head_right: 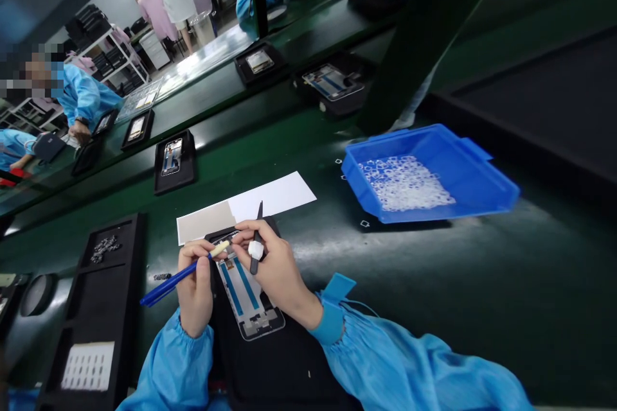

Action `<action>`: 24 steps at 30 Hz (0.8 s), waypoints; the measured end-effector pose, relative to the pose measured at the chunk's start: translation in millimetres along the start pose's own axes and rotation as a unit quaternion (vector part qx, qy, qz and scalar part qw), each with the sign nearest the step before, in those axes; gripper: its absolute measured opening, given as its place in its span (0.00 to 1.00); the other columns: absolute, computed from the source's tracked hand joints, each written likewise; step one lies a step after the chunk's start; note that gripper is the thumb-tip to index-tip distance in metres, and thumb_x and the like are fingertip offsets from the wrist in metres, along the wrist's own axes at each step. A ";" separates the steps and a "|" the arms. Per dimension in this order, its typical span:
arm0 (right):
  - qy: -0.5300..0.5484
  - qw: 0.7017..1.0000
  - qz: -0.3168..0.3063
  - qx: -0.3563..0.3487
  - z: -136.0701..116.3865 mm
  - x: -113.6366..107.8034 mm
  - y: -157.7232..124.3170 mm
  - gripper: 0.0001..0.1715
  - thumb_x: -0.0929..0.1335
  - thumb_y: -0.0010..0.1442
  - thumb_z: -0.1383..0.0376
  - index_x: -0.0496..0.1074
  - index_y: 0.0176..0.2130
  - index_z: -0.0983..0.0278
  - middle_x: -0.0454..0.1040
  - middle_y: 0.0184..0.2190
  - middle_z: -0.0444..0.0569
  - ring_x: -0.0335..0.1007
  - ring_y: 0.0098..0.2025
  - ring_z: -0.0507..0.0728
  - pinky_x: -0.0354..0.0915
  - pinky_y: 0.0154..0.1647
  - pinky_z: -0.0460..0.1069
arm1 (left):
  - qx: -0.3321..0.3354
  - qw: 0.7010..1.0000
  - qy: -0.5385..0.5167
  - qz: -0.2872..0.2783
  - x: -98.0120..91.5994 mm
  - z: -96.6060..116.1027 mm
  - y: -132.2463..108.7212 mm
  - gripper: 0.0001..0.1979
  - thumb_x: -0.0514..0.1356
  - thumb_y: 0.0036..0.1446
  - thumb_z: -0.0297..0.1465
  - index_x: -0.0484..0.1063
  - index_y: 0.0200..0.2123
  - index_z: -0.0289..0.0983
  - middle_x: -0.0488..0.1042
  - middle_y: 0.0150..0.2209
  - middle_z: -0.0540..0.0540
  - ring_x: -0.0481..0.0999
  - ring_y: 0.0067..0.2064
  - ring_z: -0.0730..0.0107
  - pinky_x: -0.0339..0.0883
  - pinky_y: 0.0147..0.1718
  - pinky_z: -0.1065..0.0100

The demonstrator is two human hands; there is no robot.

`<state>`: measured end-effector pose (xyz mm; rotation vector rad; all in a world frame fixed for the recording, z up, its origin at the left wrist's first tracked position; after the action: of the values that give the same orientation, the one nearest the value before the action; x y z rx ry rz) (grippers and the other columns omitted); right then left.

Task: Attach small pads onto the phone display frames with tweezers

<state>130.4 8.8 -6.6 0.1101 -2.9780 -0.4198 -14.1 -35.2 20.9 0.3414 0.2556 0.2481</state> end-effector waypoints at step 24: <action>-0.235 0.953 0.155 -0.114 -47.6 -87.0 30.2 0.10 0.66 0.61 0.60 0.64 0.43 0.59 0.70 0.34 0.50 0.70 0.36 0.61 0.67 0.39 0.55 | -0.306 0.895 -0.312 0.091 4.4 -36.1 8.8 0.22 0.71 0.50 0.42 0.66 0.36 0.36 0.73 0.31 0.51 0.74 0.27 0.77 0.70 0.27 0.76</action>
<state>221.4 32.8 36.7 -0.5504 -3.2781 -0.8429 -22.0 -15.3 -9.7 -0.1944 -0.4938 0.3746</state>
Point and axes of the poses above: each hand's wrist, its own y-axis towards the middle knuckle, its own x-axis out of the palm, z = x × y, the point moved 5 cm from there along y, towards the middle knuckle
